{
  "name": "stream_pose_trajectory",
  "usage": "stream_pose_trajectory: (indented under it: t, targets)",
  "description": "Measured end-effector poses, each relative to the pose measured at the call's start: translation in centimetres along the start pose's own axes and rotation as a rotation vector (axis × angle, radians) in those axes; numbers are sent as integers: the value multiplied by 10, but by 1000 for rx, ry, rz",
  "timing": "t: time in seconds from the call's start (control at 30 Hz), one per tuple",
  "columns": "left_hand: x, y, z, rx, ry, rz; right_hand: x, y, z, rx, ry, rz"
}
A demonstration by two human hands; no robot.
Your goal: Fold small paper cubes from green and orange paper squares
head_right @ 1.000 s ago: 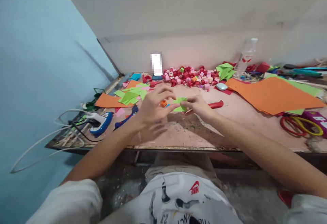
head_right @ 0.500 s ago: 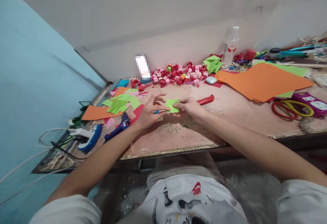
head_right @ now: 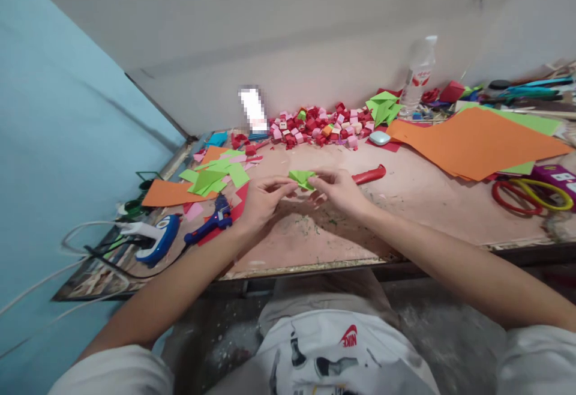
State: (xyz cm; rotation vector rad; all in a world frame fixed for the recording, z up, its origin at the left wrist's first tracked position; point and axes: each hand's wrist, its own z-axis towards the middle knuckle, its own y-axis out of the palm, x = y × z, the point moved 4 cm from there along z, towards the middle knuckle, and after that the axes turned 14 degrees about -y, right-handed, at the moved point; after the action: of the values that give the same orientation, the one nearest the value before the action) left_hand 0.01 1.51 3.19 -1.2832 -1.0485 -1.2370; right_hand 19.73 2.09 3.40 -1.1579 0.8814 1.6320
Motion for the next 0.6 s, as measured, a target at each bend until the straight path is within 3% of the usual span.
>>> stream_pose_trajectory:
  t: [0.1,0.2,0.27,0.4,0.6]
  targets:
    - [17,-4,-10,76,36,-29,-28,-7,-11,96,-86,-98]
    - [35,-3,-37,113,80,-45,-56,-4,-37,28,-216,-206]
    - [40,2,-59,130,106,-49,-61,0,-58,37,-252,-231]
    - [20,13,-93,203,83,-83,-42,12,-89,105,-270,-256]
    - [-9,21,-113,282,80,-93,-20,24,-103,130,-268,-183]
